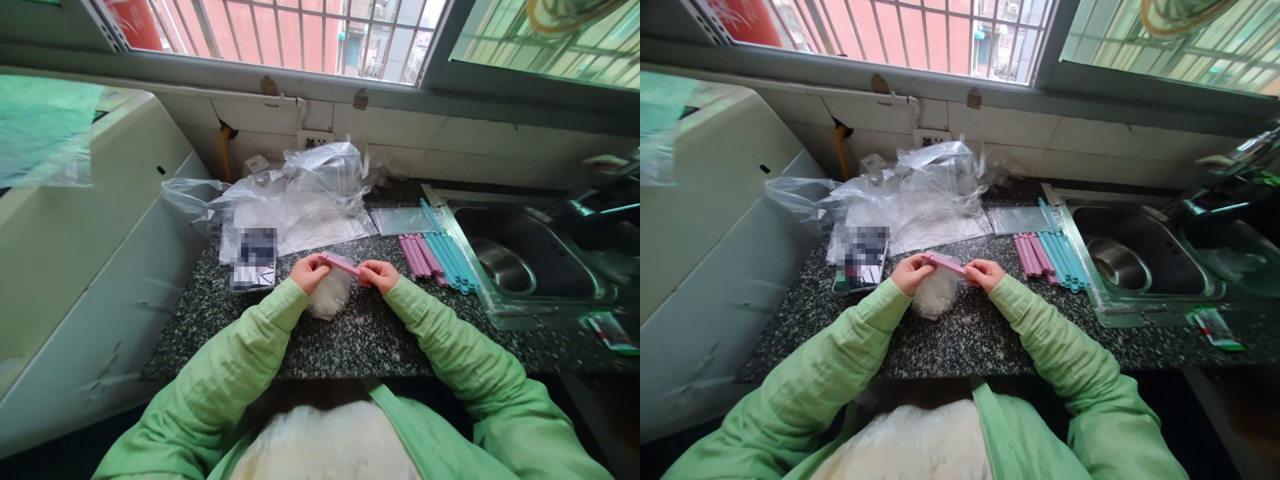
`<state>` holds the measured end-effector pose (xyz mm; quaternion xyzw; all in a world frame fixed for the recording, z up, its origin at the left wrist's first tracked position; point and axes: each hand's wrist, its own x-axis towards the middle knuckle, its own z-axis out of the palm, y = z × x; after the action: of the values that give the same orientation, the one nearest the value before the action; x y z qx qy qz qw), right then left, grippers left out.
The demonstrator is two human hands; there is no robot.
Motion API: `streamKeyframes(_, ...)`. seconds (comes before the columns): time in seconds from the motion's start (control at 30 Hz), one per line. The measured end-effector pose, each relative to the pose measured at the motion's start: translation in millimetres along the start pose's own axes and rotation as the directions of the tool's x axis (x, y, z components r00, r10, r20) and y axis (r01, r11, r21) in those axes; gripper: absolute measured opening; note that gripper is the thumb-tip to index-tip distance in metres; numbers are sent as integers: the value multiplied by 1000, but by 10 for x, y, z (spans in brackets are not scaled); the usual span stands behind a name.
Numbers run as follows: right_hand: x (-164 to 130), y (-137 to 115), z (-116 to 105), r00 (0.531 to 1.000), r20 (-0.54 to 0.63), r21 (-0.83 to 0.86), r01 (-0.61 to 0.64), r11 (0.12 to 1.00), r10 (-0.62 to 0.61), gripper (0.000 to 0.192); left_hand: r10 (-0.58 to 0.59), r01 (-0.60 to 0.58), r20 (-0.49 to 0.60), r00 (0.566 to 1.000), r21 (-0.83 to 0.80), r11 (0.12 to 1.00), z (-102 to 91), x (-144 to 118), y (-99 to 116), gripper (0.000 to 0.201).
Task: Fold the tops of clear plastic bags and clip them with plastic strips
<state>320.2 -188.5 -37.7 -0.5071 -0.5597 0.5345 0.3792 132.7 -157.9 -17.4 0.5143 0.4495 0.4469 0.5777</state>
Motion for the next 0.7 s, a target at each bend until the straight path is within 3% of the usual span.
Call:
streamKeyframes(0.2,-24,-12,20,995,-76,-92,56,994,-63,40,-10,9,28,1000,58,998,6,-17,28,8)
streamKeyframes(0.4,-73,-60,37,962,-196,-367,108,924,-191,37,-33,28,80,996,59,998,-2,-9,-18,9)
streamKeyframes(0.7,-92,-78,62,922,-263,-552,98,828,-284,35,-23,8,139,990,109,994,-28,-6,-32,44)
